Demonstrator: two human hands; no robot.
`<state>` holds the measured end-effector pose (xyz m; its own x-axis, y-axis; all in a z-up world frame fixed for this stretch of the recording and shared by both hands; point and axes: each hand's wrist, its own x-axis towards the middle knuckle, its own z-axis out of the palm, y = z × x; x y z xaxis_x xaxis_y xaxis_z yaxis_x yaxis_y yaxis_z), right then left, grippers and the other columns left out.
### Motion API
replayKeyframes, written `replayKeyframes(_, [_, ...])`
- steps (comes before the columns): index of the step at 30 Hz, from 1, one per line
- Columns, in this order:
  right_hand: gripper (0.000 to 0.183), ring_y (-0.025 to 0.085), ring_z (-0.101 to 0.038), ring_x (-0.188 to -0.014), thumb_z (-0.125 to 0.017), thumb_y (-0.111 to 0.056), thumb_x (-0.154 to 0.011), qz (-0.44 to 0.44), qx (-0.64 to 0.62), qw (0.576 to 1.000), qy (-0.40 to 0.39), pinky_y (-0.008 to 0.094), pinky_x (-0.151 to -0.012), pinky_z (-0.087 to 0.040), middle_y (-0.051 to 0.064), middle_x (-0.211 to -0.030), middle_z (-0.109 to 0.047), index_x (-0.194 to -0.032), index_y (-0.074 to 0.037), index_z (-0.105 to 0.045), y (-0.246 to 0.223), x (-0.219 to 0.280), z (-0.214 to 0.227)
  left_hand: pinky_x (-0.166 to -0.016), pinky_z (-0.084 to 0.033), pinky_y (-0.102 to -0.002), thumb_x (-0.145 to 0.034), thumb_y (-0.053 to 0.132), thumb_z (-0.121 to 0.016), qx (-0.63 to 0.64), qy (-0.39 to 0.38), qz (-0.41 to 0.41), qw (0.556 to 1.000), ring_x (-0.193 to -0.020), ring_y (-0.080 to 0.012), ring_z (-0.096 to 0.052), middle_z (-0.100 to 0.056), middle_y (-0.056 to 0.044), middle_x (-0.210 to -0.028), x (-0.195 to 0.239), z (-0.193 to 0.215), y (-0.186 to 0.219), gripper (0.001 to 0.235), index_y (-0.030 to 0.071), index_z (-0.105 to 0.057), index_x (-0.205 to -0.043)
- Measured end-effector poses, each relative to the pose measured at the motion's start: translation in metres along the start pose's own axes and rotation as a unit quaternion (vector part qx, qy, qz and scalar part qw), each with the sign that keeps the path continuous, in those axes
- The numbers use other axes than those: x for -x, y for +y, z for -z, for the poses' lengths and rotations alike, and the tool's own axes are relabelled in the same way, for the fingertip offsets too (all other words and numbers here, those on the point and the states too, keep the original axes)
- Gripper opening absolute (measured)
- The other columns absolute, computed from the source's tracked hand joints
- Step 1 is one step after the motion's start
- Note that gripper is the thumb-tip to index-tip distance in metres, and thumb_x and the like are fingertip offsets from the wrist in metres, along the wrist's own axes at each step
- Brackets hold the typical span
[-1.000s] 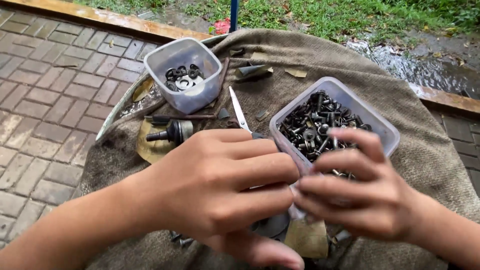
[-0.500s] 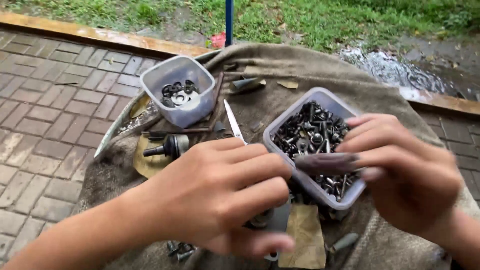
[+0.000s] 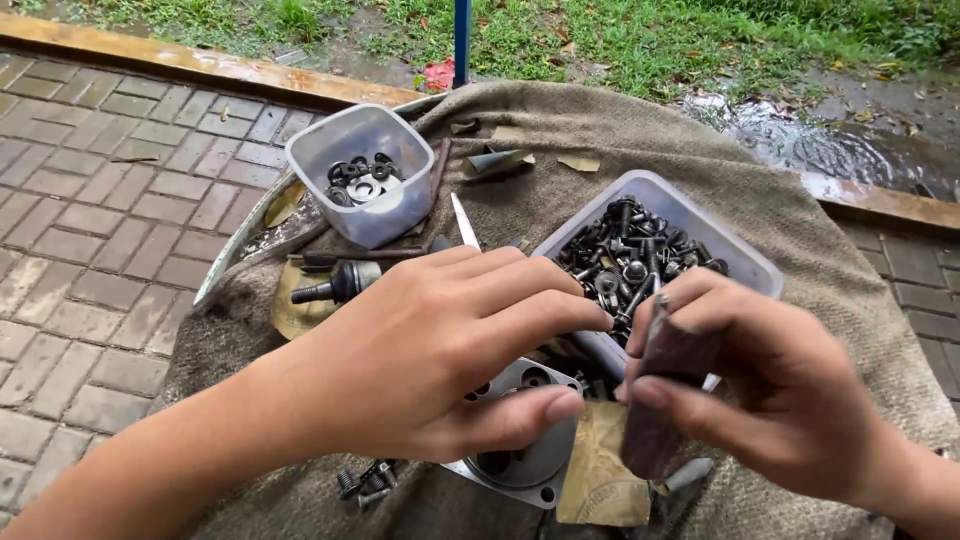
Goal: The person uses a sanding block to smooth the edges of a metal mechanical component. They repeatedly rub the block against the part's surfaces and edges, then rotate the part to access different sides. The person also picks up and places down small metal washers and screws from nearby containers.
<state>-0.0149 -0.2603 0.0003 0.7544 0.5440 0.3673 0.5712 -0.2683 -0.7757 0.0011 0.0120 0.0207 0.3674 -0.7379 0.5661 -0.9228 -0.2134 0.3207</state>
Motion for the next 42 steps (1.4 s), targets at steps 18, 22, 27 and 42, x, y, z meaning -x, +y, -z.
replayKeyframes(18, [0.011, 0.016, -0.063, -0.044, -0.061, -0.031, -0.097, -0.115, 0.191, 0.972, -0.078, 0.031, -0.048, -0.049, -0.002, -0.059, -0.064, -0.096, -0.020, -0.064, 0.005, 0.013, -0.036, -0.051, -0.046, -0.045, -0.082, 0.070, -0.062, -0.044, -0.080, 0.073, 0.993, -0.071, -0.0280, -0.064, -0.059, -0.004, -0.077, 0.005, -0.004, -0.004, 0.061, 0.009, -0.052, -0.081])
replayKeyframes(22, [0.020, 0.032, -0.071, -0.049, -0.053, -0.041, -0.103, -0.157, 0.279, 0.931, -0.177, 0.042, -0.046, -0.047, 0.004, -0.057, -0.068, -0.099, -0.021, -0.052, -0.002, 0.008, -0.034, -0.049, -0.049, -0.052, -0.072, 0.084, -0.065, -0.095, -0.160, 0.119, 0.975, -0.079, -0.0325, -0.066, -0.065, -0.007, -0.088, 0.007, -0.013, -0.002, 0.078, 0.010, -0.047, -0.090])
replayKeyframes(27, [0.026, 0.041, -0.067, -0.057, -0.049, -0.044, -0.105, -0.199, 0.387, 0.874, -0.218, 0.054, -0.052, -0.046, 0.013, -0.057, -0.069, -0.095, -0.020, -0.049, -0.007, 0.003, -0.039, -0.068, -0.054, -0.058, -0.059, 0.094, -0.045, -0.075, -0.279, 0.259, 0.922, -0.085, -0.0422, -0.071, -0.075, -0.013, -0.096, 0.003, -0.013, 0.005, 0.097, 0.005, -0.053, -0.098])
replayKeyframes(42, [0.018, 0.040, -0.063, -0.050, -0.056, -0.034, -0.094, -0.147, 0.436, 0.867, -0.190, 0.048, -0.045, -0.044, 0.004, -0.054, -0.067, -0.094, -0.019, -0.046, 0.012, 0.025, -0.032, -0.059, -0.052, -0.053, -0.067, 0.092, -0.044, -0.083, -0.258, 0.216, 0.938, -0.065, -0.0400, -0.070, -0.072, -0.014, -0.073, 0.009, -0.017, 0.000, 0.088, 0.006, -0.067, -0.065])
